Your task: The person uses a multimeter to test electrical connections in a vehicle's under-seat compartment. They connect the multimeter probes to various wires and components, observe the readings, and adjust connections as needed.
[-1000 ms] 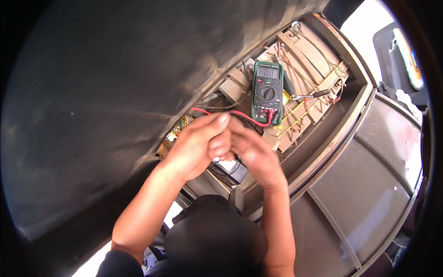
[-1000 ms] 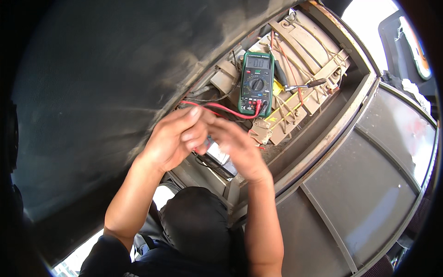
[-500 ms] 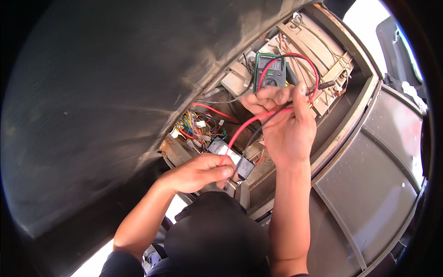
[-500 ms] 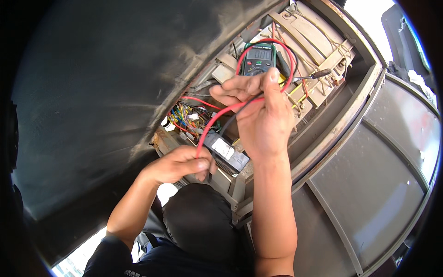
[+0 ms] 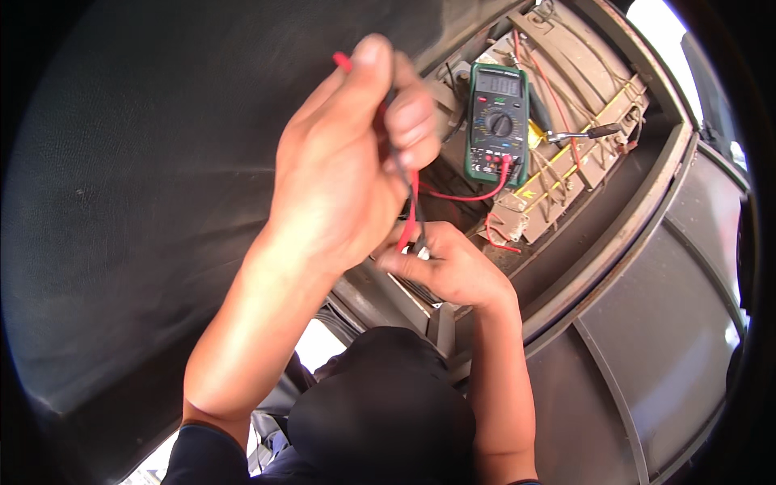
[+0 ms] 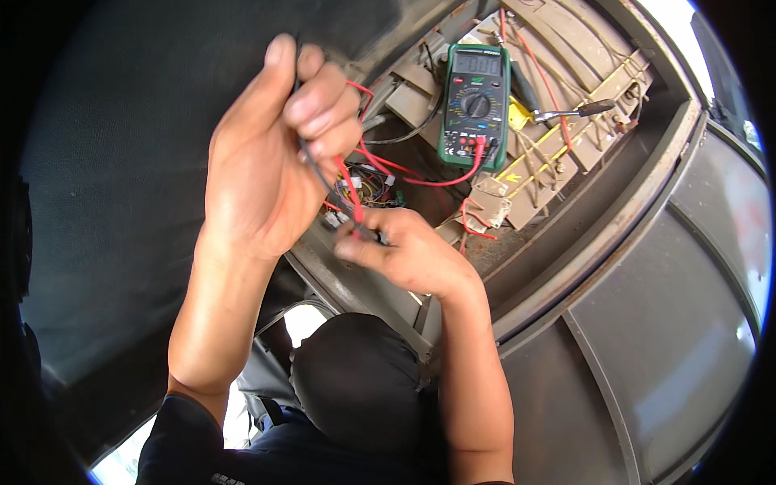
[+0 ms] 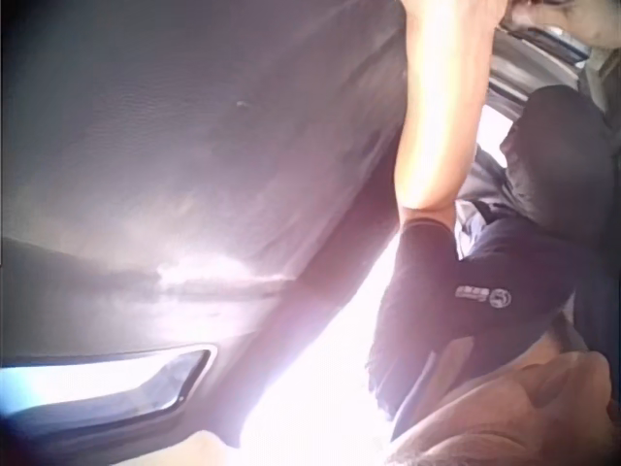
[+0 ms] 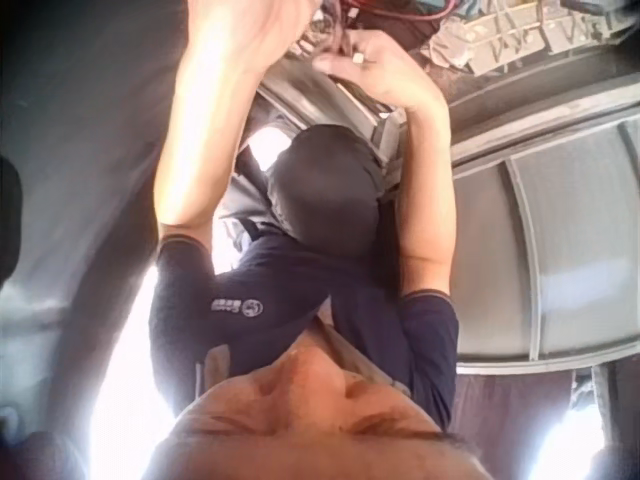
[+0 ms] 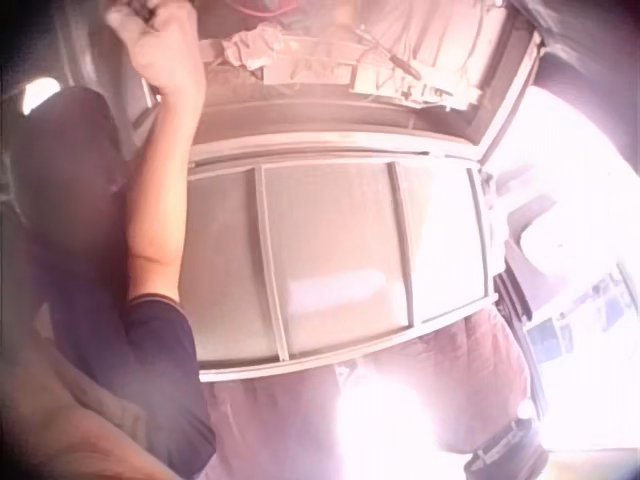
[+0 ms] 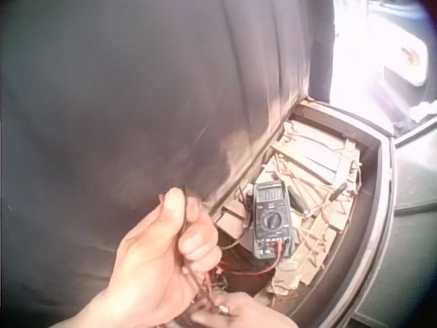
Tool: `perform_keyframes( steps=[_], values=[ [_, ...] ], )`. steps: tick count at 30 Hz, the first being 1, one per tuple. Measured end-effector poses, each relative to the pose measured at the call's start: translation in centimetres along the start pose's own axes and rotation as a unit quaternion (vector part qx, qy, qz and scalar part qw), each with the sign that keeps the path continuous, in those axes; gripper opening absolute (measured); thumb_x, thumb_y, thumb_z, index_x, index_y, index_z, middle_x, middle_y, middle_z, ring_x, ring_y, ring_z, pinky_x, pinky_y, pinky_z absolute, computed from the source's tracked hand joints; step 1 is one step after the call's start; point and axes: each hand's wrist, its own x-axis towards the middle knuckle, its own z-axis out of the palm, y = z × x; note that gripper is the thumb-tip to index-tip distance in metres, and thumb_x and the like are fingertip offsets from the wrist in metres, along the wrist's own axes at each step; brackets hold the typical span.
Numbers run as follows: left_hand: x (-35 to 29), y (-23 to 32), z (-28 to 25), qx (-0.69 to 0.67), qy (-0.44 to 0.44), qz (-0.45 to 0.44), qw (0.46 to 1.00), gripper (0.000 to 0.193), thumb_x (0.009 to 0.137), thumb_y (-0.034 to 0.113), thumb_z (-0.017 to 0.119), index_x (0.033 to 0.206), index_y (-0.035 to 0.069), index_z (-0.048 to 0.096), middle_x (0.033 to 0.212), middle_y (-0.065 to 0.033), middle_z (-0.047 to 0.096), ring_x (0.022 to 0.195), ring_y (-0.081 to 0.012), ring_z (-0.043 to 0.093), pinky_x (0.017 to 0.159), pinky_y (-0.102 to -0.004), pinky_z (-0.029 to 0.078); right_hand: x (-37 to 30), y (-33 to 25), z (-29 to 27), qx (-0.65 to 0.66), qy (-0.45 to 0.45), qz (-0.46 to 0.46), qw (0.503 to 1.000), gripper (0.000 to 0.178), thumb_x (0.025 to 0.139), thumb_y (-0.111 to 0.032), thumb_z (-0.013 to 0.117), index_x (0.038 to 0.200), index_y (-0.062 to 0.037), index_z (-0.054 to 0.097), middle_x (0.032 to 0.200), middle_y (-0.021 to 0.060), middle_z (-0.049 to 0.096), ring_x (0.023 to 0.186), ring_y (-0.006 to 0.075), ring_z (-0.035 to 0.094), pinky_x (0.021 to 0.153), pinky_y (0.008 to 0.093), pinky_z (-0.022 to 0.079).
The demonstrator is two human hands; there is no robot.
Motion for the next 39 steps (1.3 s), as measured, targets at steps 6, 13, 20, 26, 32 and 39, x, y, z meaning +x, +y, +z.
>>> perform_keyframes(
  steps=[6, 13, 20, 26, 32, 39],
  values=[
    [1.5, -2.0, -1.8, 0.279, 0.009, 0.015, 0.96, 0.058, 0.113, 0.054, 0.052, 0.121, -0.002, 0.066, 0.108, -0.0105, 0.071, 0.109, -0.0204, 0.068, 0.098, -0.0359, 0.054, -1.0, 0.6, -2.4, 0.315, 0.122, -0.078, 0.938, 0.038, 0.112, -0.03, 0.054, 0.086, -0.0025, 0.06, 0.072, 0.01, 0.064, 0.08, 0.0244, 0.071, 0.087, 0.0461, 0.061],
    [-1.6, -8.5, -18.4, 0.81, -0.171, -0.147, 0.542, 0.042, 0.094, 0.014, 0.072, 0.135, 0.007, 0.07, 0.13, -0.0144, 0.071, 0.129, -0.0368, 0.061, 0.111, -0.0485, 0.047, -0.3, 0.7, -4.0, 0.321, 0.224, -0.169, 0.905, 0.039, 0.113, -0.033, 0.054, 0.098, 0.0017, 0.062, 0.08, 0.0167, 0.067, 0.08, 0.0323, 0.07, 0.082, 0.0504, 0.062],
    [-2.2, -7.4, -19.7, 0.889, -0.235, -0.153, 0.363, 0.035, 0.084, 0.005, 0.071, 0.118, 0.01, 0.075, 0.112, -0.0083, 0.07, 0.117, -0.0316, 0.061, 0.1, -0.0457, 0.05, 0.2, 2.5, -4.9, 0.332, 0.267, -0.186, 0.886, 0.035, 0.112, -0.027, 0.058, 0.106, 0.0067, 0.067, 0.077, 0.0128, 0.066, 0.068, 0.0214, 0.066, 0.07, 0.0383, 0.061],
    [-3.4, -5.5, -17.9, 0.836, -0.138, -0.106, 0.52, 0.026, 0.087, 0.007, 0.067, 0.112, 0.003, 0.065, 0.109, -0.019, 0.067, 0.114, -0.0387, 0.059, 0.1, -0.0495, 0.049, 0.2, 3.0, -5.9, 0.358, 0.263, -0.181, 0.877, 0.039, 0.111, -0.03, 0.059, 0.111, 0.0083, 0.066, 0.066, 0.0003, 0.049, 0.053, 0.007, 0.041, 0.046, 0.0242, 0.037],
    [-3.6, -6.6, -16.9, 0.879, -0.1, -0.125, 0.45, 0.029, 0.093, 0.026, 0.072, 0.106, 0.002, 0.063, 0.105, -0.0203, 0.069, 0.11, -0.0397, 0.062, 0.099, -0.0509, 0.051, 0.4, 3.3, -6.1, 0.401, 0.267, -0.219, 0.848, 0.048, 0.115, -0.035, 0.046, 0.119, 0.0103, 0.063, 0.064, 0.0001, 0.046, 0.053, 0.0052, 0.037, 0.047, 0.0233, 0.028],
    [-3.7, -7.4, -19.8, 0.843, -0.041, -0.069, 0.532, 0.026, 0.098, 0.023, 0.074, 0.105, -0.001, 0.066, 0.094, -0.0223, 0.072, 0.091, -0.0412, 0.068, 0.085, -0.0487, 0.054, 0.8, 2.9, -6.0, 0.487, 0.268, -0.281, 0.782, 0.049, 0.115, -0.032, 0.039, 0.129, 0.011, 0.059, 0.078, 0.0114, 0.058, 0.062, 0.0175, 0.056, 0.054, 0.0322, 0.049]
  ],
)
